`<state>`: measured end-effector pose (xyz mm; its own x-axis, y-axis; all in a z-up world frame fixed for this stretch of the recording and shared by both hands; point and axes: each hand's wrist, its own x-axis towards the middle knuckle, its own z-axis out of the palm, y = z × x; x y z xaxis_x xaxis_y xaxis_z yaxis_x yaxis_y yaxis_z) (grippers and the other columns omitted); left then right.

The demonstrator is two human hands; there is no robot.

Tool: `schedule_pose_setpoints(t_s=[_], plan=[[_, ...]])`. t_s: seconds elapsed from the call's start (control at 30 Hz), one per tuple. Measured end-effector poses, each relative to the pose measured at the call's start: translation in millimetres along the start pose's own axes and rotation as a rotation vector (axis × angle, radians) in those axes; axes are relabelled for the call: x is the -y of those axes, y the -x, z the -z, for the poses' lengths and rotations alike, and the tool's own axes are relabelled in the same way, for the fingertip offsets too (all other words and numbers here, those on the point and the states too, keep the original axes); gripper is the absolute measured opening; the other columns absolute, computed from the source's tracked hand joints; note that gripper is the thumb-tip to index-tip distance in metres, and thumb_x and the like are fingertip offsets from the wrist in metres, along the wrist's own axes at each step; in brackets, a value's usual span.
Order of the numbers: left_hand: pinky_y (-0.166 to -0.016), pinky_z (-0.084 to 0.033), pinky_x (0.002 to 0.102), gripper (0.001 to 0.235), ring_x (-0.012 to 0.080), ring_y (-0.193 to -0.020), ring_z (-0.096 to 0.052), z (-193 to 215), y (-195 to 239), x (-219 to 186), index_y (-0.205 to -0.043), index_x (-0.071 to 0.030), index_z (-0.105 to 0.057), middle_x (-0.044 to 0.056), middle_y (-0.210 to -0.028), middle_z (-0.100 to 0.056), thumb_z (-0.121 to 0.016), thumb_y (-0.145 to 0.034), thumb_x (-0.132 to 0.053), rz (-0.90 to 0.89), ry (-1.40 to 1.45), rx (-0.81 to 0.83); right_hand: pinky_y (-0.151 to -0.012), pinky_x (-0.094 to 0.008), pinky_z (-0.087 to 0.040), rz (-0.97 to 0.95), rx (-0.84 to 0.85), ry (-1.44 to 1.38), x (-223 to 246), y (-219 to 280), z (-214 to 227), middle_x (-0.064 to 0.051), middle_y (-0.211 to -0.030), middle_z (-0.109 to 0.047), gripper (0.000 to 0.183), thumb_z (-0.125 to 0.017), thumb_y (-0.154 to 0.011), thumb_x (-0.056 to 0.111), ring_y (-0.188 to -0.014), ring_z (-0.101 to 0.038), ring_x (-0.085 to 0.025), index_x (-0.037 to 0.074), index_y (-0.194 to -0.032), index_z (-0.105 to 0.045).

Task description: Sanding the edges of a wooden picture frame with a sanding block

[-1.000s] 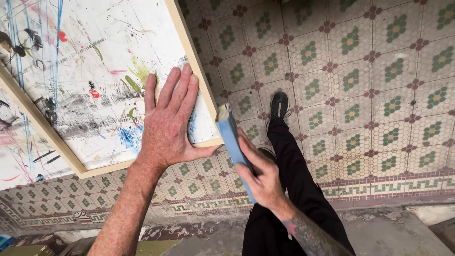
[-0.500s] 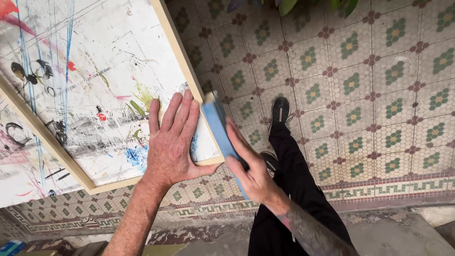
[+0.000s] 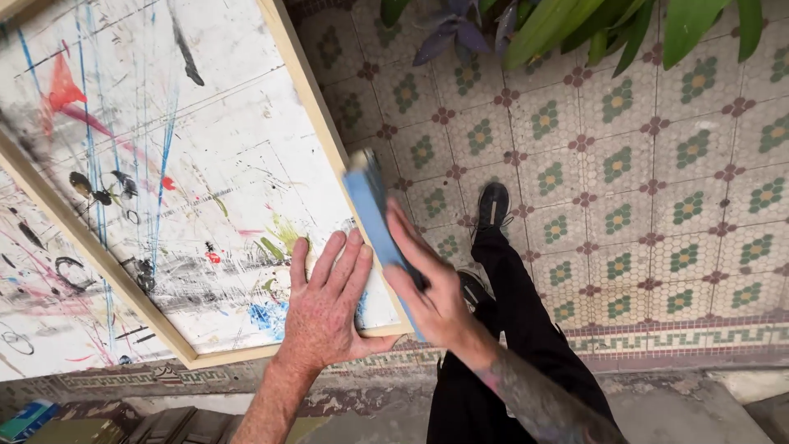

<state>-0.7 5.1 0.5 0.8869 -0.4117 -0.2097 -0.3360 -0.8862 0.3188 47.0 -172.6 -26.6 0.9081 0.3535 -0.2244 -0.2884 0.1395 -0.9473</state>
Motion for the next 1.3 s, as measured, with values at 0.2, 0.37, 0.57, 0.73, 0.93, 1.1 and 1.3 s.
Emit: schedule_pose_setpoints(t_s=[0.2, 0.37, 0.57, 0.73, 0.93, 1.1, 1.3], plan=[[-0.112, -0.021, 0.069, 0.105, 0.0357, -0.141, -0.038, 2.3, -2.0, 1.0, -0.146, -0.004, -0.036, 0.015, -0.152, -0.038, -0.054, -0.077, -0.081, -0.01, -0.005, -0.009, -0.148, -0.039, -0.016, 0.291, 0.06, -0.099, 20.7, -99.4, -5.4, -0.001, -0.169, -0.02, 0.045, -0.043, -0.118, 0.023, -0.165, -0.017, -0.018, 0.017, -0.159, -0.025], [-0.116, -0.018, 0.067, 0.108, 0.0327, -0.146, -0.031, -6.4, -1.0, 10.9, -0.15, -0.007, -0.025, 0.013, -0.158, -0.028, -0.044, -0.079, -0.085, -0.008, 0.0, 0.011, -0.119, -0.042, -0.032, 0.006, -0.045, 0.071, -6.5, 53.6, -1.6, -0.027, -0.151, -0.036, 0.048, -0.056, -0.095, 0.007, -0.142, -0.038, -0.035, -0.004, -0.14, -0.042], [-0.111, -0.023, 0.067, 0.113, 0.0318, -0.141, -0.037, 2.0, -4.6, 4.5, -0.146, -0.005, -0.034, 0.013, -0.153, -0.036, -0.061, -0.07, -0.083, 0.0, -0.051, 0.027, -0.138, -0.045, -0.02, 0.288, 0.038, -0.125, 7.3, -172.5, -10.2, -0.009, -0.165, -0.018, 0.048, -0.045, -0.111, 0.01, -0.16, -0.018, -0.025, 0.012, -0.155, -0.025], [-0.112, -0.021, 0.068, 0.11, 0.0312, -0.142, -0.037, -0.8, -8.0, 11.9, -0.147, -0.005, -0.033, 0.013, -0.154, -0.035, -0.053, -0.074, -0.085, -0.008, -0.043, 0.001, -0.132, -0.043, -0.022, 0.182, 0.021, -0.047, -2.0, -61.4, -5.6, -0.014, -0.161, -0.022, 0.051, -0.047, -0.103, 0.0, -0.154, -0.022, -0.03, 0.004, -0.15, -0.028], [-0.111, -0.022, 0.067, 0.105, 0.0311, -0.14, -0.038, 0.9, -0.6, 6.7, -0.145, -0.005, -0.037, 0.013, -0.152, -0.038, -0.046, -0.077, -0.085, -0.011, -0.028, 0.036, -0.124, -0.043, -0.028, 0.039, -0.036, -0.013, 8.6, -55.1, -8.5, -0.021, -0.156, -0.026, 0.05, -0.048, -0.098, -0.004, -0.148, -0.028, -0.034, -0.001, -0.146, -0.033], [-0.11, -0.023, 0.068, 0.103, 0.0323, -0.138, -0.041, 0.3, -2.9, 6.1, -0.142, -0.005, -0.04, 0.014, -0.15, -0.04, -0.047, -0.078, -0.084, -0.012, -0.019, 0.013, -0.14, -0.039, -0.017, 0.226, 0.042, -0.133, 34.4, -149.6, -8.9, -0.006, -0.165, -0.022, 0.047, -0.044, -0.112, 0.024, -0.159, -0.019, -0.021, 0.011, -0.154, -0.028], [-0.109, -0.024, 0.065, 0.101, 0.0277, -0.139, -0.04, -3.9, -3.7, 16.3, -0.144, -0.008, -0.039, 0.009, -0.152, -0.04, -0.05, -0.078, -0.084, -0.004, -0.014, 0.031, -0.12, -0.041, -0.029, -0.049, -0.075, 0.021, -4.1, -0.6, -6.5, -0.024, -0.151, -0.037, 0.049, -0.055, -0.094, 0.004, -0.143, -0.036, -0.033, -0.005, -0.14, -0.041]])
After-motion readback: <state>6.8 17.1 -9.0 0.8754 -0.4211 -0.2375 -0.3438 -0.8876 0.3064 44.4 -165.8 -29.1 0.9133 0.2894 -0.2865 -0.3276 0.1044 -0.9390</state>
